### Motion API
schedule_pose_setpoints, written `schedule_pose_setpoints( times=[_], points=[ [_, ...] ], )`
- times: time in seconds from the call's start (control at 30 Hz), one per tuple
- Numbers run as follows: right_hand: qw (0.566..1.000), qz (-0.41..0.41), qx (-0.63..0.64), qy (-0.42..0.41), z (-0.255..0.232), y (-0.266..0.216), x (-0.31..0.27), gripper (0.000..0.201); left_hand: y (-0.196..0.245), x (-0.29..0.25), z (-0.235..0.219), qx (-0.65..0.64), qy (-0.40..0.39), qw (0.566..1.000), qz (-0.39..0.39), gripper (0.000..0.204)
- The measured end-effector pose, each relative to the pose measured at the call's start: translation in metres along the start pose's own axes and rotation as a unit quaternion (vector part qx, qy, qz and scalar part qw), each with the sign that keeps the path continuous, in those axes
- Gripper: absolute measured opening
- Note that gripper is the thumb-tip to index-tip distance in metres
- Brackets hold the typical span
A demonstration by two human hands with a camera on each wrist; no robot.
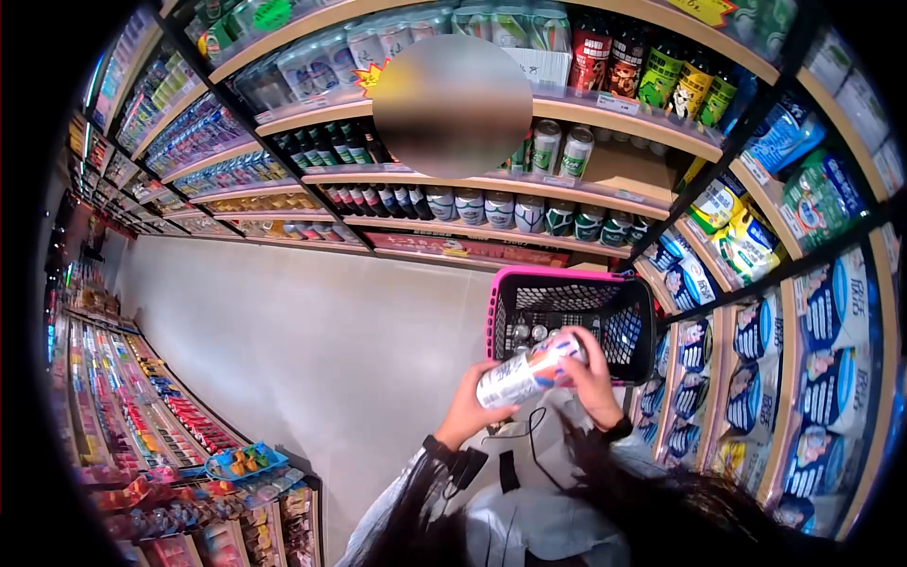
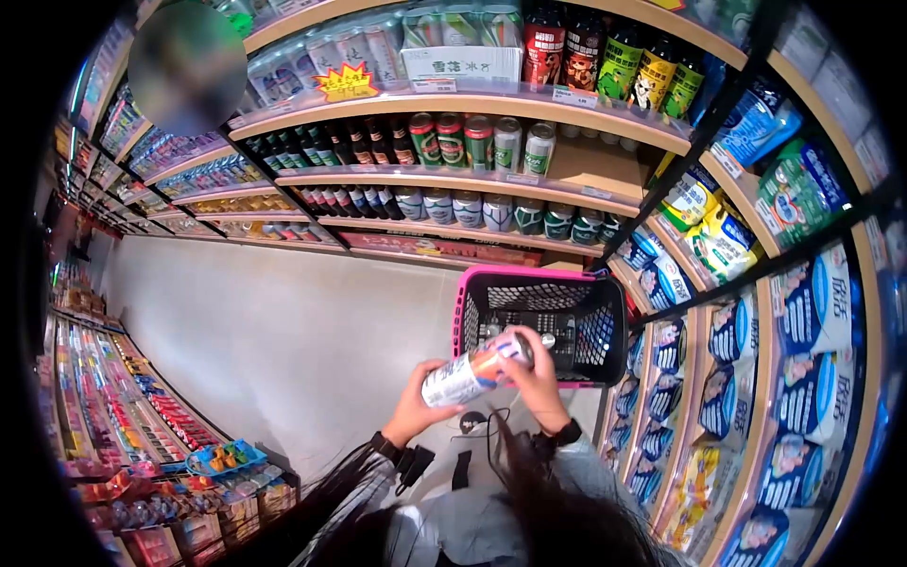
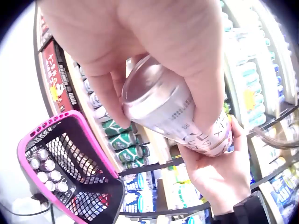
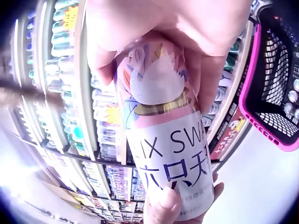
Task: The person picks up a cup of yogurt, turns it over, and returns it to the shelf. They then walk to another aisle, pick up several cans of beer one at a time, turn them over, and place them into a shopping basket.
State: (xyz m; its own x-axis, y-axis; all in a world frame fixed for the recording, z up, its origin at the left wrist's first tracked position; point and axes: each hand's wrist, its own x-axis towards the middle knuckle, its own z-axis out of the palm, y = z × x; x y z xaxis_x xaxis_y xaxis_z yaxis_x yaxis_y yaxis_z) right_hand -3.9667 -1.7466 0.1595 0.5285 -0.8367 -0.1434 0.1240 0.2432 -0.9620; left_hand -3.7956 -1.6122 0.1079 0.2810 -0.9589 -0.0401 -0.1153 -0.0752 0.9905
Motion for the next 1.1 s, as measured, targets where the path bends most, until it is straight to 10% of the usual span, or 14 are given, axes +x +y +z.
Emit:
schedule_pose_setpoints(
  times=[0.7, 1.1],
  points=[
    [0.969, -0.217, 0.108, -0.042, 0.054, -0.16, -0.051, 0.056, 0.18, -0.016, -0.005, -0.181, 0.066, 0.962, 0.195, 0.072],
    [0.956, -0.248, 0.14, -0.067, 0.068, -0.175, -0.056, 0.059, 0.192, -0.028, -0.008, 0.11, 0.217, 0.834, 0.496, 0.074]
  ],
)
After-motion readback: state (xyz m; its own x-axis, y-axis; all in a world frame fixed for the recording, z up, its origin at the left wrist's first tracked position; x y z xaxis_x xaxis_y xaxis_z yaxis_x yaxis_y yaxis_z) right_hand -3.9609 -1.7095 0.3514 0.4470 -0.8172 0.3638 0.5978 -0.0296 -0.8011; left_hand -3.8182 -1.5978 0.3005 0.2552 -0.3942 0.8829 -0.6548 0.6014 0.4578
